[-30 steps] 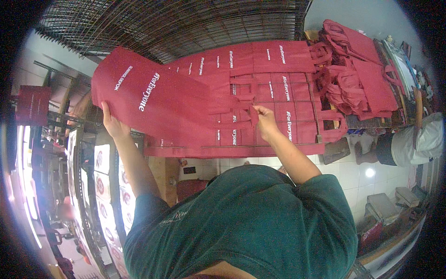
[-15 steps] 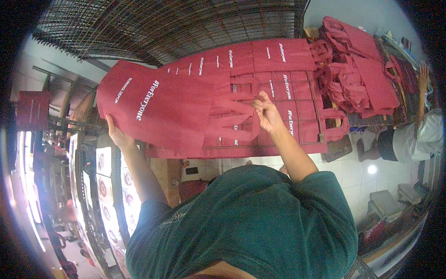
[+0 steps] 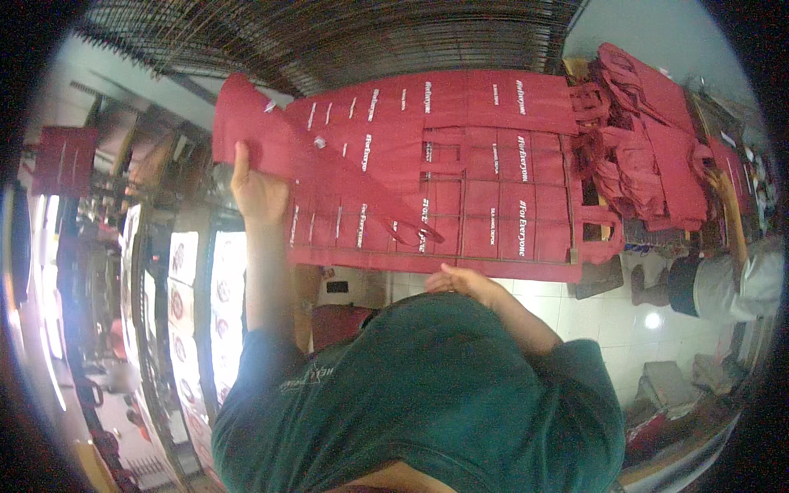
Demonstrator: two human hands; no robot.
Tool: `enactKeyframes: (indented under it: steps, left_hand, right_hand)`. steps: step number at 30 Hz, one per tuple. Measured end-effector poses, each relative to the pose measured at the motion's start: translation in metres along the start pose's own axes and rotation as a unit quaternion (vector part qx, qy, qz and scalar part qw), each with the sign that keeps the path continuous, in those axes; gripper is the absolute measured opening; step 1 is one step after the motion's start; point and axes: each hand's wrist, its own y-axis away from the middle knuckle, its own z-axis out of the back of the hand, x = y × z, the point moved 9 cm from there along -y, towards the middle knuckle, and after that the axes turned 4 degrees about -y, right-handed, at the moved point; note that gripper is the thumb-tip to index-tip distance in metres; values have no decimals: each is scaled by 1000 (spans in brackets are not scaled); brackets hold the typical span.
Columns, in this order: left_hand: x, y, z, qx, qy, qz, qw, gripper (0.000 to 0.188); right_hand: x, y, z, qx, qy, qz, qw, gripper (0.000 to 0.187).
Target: The person repeatedly folds maroon tote bags and stacks them on a table. The person handles each bag one at a time, aligning edges and placing the folded bag onto a growing pile.
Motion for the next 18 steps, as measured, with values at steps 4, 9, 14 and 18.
enactKeyframes:
  steps: [4,9,14,18]
  left_hand:
    - [19,0,-2,33,39,16,999,36]
    - [34,20,18,-76,-5,30,997,41]
    - [67,-11,66,-173,-131,107,970,63]
    - [96,-58,99,-145,-81,134,977,70]
  right_hand:
    - [46,4,-74,182,-143,61,971,97]
    - [125,-2,-57,93,-331,196,918,89]
    - [191,11,61,-311,-127,286,897,57]
    - [267,28,80,-348,-59,307,884,44]
